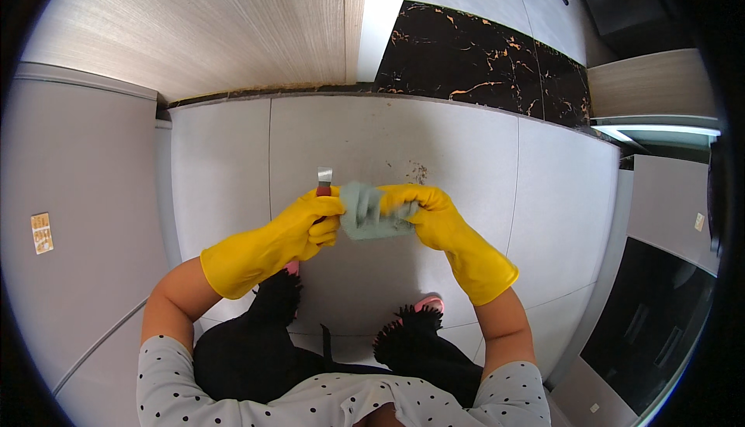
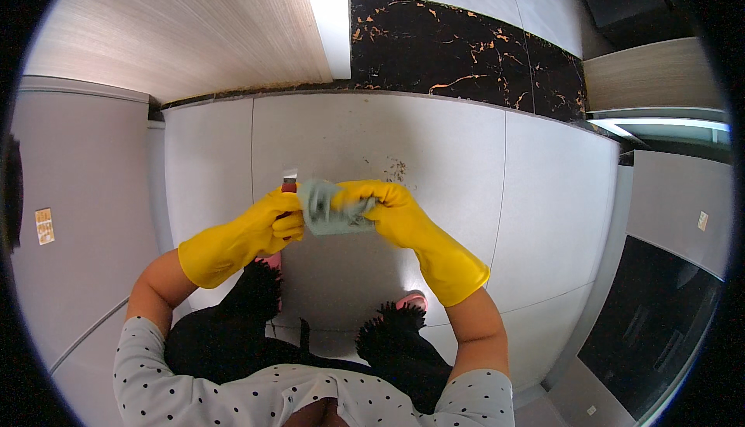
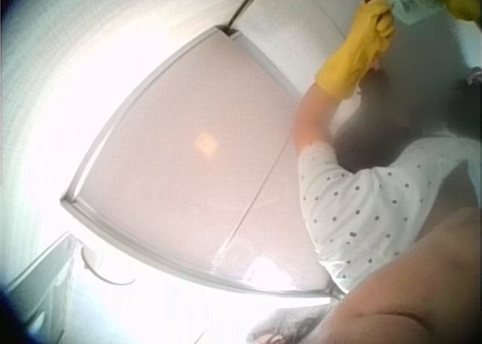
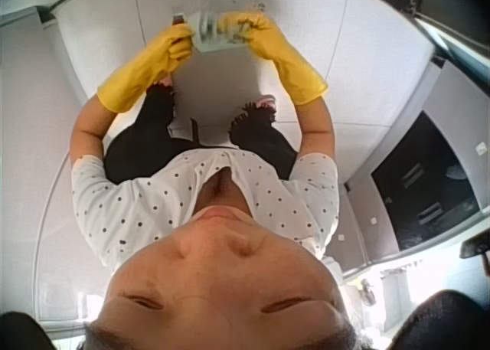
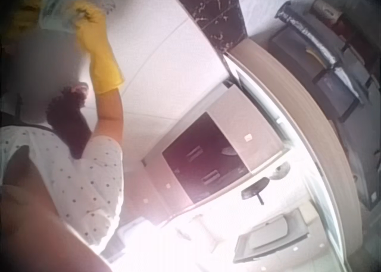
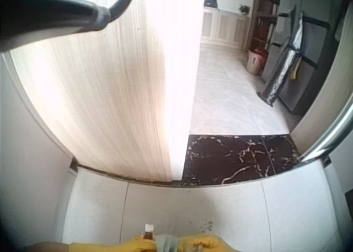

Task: The person sits on a tiled floor and uses a cloth and a scraper to clean the surface. They wipe the floor and scrape along the edges and grout lines to remove dirt.

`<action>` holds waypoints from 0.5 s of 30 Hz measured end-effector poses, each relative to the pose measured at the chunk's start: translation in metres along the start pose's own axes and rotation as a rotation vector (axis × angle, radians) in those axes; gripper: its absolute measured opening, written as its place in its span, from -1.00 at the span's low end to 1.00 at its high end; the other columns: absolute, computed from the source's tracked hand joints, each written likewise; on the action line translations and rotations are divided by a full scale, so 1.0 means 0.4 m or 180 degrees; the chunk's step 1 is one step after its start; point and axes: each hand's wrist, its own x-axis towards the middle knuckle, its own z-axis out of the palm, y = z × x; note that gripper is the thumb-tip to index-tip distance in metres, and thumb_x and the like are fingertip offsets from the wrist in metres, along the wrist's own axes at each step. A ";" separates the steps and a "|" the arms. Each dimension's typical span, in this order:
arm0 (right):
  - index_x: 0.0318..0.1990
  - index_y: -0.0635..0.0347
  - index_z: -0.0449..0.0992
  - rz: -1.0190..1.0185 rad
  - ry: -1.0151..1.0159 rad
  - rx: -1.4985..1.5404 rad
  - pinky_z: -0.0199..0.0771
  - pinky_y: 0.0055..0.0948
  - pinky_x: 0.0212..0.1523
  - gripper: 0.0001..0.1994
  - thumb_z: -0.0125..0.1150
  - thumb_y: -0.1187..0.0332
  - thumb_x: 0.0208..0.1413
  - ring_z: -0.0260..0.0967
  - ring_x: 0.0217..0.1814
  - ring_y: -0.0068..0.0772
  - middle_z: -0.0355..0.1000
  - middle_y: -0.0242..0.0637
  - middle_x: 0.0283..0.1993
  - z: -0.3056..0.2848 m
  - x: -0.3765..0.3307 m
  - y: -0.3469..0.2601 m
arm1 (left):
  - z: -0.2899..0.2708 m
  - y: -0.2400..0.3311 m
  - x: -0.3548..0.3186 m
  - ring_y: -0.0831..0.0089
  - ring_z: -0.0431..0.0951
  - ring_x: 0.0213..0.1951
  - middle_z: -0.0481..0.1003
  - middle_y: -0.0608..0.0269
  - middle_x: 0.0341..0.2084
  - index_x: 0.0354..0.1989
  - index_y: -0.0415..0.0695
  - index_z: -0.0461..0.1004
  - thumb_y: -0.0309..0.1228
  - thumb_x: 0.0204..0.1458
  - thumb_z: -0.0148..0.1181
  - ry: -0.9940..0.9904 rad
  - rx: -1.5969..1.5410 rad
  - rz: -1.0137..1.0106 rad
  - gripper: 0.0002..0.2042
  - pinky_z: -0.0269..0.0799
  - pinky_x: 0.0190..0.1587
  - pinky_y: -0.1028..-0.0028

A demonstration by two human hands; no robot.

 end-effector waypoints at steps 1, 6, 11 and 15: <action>-0.19 0.15 0.56 -0.0133 0.0053 -0.0214 0.38 -0.40 0.12 -0.70 0.01 0.71 0.02 0.41 0.04 -0.41 0.49 -0.26 0.07 0.005 -0.003 -0.004 | -0.002 -0.005 -0.003 0.60 0.04 -0.76 0.18 0.38 -0.80 -0.13 -0.03 0.42 -0.17 0.14 0.20 -0.0005 -0.0160 -0.0058 -0.75 0.00 -0.61 0.55; -0.43 0.10 0.55 -0.0826 0.0324 -0.0908 0.38 -0.44 0.09 -0.72 -0.02 0.73 -0.06 0.44 -0.01 -0.32 0.50 -0.19 0.10 0.035 -0.012 -0.019 | 0.045 0.012 -0.029 0.54 0.05 -0.75 0.22 0.38 -0.73 -0.13 -0.03 0.41 -0.22 0.13 0.20 -0.0035 -0.0547 -0.0305 -0.77 0.04 -0.56 0.53; -0.17 0.03 0.55 -0.0211 0.0461 -0.1267 0.39 -0.39 0.09 -0.65 0.01 0.70 -0.01 0.41 0.10 -0.23 0.39 -0.16 0.22 0.049 -0.020 -0.014 | 0.062 0.019 -0.026 0.61 0.11 -0.75 0.24 0.46 -0.69 -0.17 -0.02 0.41 -0.24 0.16 0.19 0.0537 0.0715 -0.0224 -0.82 0.01 -0.63 0.56; 0.22 -0.08 0.37 0.0276 0.0584 -0.1918 0.28 -0.22 0.26 -0.47 0.18 0.52 0.05 0.20 0.37 -0.07 0.12 -0.10 0.42 0.076 -0.031 -0.133 | 0.019 0.012 -0.035 0.66 0.10 -0.79 0.26 0.48 -0.73 -0.19 -0.05 0.42 -0.26 0.16 0.18 0.0601 0.0068 -0.0531 -0.82 -0.06 -0.69 0.57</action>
